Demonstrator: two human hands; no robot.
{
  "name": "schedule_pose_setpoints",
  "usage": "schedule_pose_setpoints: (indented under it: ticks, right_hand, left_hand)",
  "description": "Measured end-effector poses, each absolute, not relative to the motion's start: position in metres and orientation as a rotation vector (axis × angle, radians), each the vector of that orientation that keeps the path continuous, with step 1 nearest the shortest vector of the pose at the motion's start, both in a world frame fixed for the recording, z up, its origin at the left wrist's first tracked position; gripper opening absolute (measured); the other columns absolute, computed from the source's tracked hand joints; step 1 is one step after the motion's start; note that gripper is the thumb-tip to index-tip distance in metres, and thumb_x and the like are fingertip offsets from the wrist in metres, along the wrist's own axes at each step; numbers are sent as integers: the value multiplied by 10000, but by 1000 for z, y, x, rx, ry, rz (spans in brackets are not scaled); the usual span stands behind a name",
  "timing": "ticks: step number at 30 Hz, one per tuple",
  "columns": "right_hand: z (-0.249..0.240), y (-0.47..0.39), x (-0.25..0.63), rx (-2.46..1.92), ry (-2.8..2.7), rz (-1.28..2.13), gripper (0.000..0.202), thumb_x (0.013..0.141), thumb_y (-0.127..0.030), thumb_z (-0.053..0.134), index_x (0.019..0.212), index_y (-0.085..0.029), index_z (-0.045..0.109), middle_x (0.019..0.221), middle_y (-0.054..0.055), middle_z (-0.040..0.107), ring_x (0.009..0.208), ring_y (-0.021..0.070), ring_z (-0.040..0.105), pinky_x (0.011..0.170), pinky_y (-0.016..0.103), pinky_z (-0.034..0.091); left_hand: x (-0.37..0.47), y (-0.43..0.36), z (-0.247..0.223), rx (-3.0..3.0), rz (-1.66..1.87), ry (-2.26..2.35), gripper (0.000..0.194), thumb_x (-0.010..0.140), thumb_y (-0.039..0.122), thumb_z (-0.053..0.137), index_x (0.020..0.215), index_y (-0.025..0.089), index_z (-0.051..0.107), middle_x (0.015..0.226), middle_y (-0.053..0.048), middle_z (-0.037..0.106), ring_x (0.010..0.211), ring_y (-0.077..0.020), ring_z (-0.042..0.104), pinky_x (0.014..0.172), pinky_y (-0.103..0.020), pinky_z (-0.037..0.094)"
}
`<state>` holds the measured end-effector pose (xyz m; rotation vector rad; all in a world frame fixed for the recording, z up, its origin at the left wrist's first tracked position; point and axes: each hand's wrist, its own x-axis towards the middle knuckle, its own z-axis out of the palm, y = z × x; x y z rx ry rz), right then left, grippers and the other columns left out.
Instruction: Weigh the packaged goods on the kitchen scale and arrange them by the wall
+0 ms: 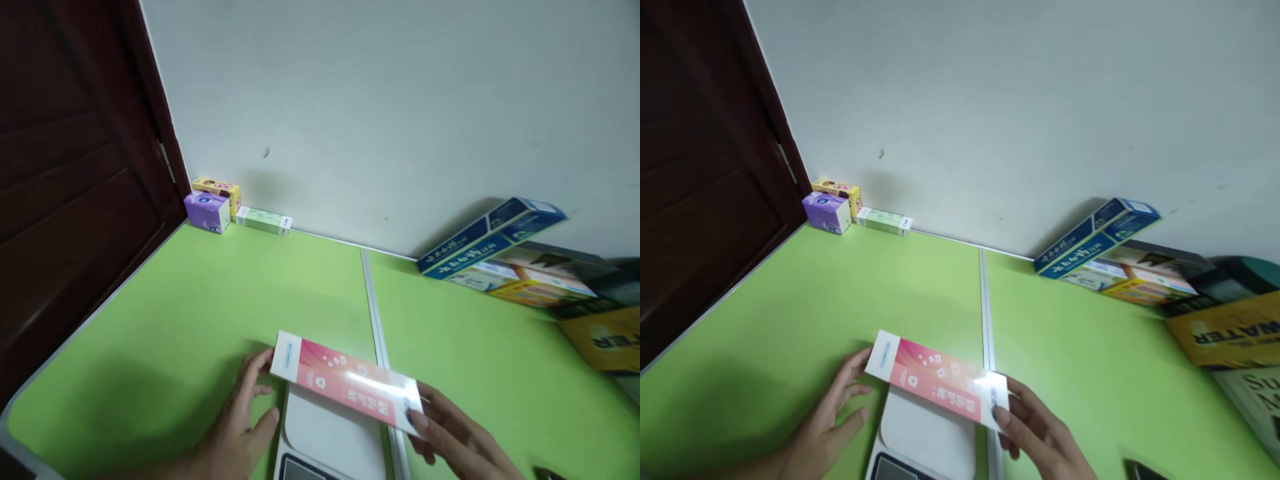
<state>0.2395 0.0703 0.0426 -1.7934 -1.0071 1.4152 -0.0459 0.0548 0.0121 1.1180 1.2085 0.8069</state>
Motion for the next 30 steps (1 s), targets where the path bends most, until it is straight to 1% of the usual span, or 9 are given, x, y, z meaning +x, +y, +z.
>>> schedule_pose_setpoints:
  ticks: [4,6,8,10,13,15,20,26,30]
  right_hand:
    - [46,132,235,-1651,-882,1363,606,522,-537,844,991,-210,645,760,24,656,606,151,537,562,276,481]
    - [45,175,224,-1562,-824,1360,553,496,-463,876,922,-189,653,692,1,634,583,120,535,538,230,484]
    - [43,221,208,-1486,-821,1335,447,516,-390,874,832,-166,651,608,-13,606,538,97,524,502,199,475]
    - [39,266,190,-1445,-852,1282,332,573,-334,842,766,-158,638,542,-20,582,487,87,511,462,192,466]
    - [30,327,164,-1441,-887,1224,231,645,-273,797,736,-159,619,500,-24,564,444,88,510,426,195,462]
    - [23,359,149,-1447,-902,1213,210,667,-248,787,725,-163,605,494,-25,560,433,88,513,415,195,467]
    - [7,410,117,-1479,-933,1208,191,706,-243,757,718,-174,580,477,-44,530,423,81,505,398,187,474]
    - [-5,433,92,-1519,-996,1198,120,729,-134,691,680,-163,585,546,-11,595,470,82,539,462,188,490]
    - [-8,435,88,-1532,-1030,1187,139,761,-164,689,686,-174,571,543,-28,573,466,78,508,461,192,471]
  left_hand:
    - [-39,115,24,1070,940,1179,678,833,136,458,1450,261,206,1497,-120,356,1290,-270,454,1087,-469,369]
    - [-35,154,21,1090,1064,1191,692,840,129,440,1461,248,160,1530,-139,294,1333,-278,416,1098,-476,355]
    - [-31,192,10,1129,1146,1257,744,833,110,433,1477,233,81,1566,-169,194,1381,-292,361,1106,-494,338]
    - [-29,226,-3,1240,1189,1337,825,801,79,454,1486,219,16,1593,-178,80,1452,-296,218,1140,-500,279]
    - [-32,271,-19,1486,1192,1438,909,742,35,500,1498,229,35,1613,-137,-45,1490,-266,-31,1193,-480,138]
    - [-36,299,-24,1587,1146,1503,930,719,17,519,1503,244,74,1616,-114,-83,1484,-265,-81,1200,-472,96]
    - [-49,357,-32,1657,1036,1664,975,680,-16,536,1518,201,87,1608,-126,-147,1474,-310,-97,1198,-453,135]
    - [-57,385,-50,1643,982,1757,995,687,9,561,1524,218,64,1613,-121,-127,1474,-366,-1,1175,-515,188]
    - [-55,387,-54,1629,947,1827,1002,692,44,585,1522,261,68,1620,-91,-101,1466,-394,73,1136,-537,270]
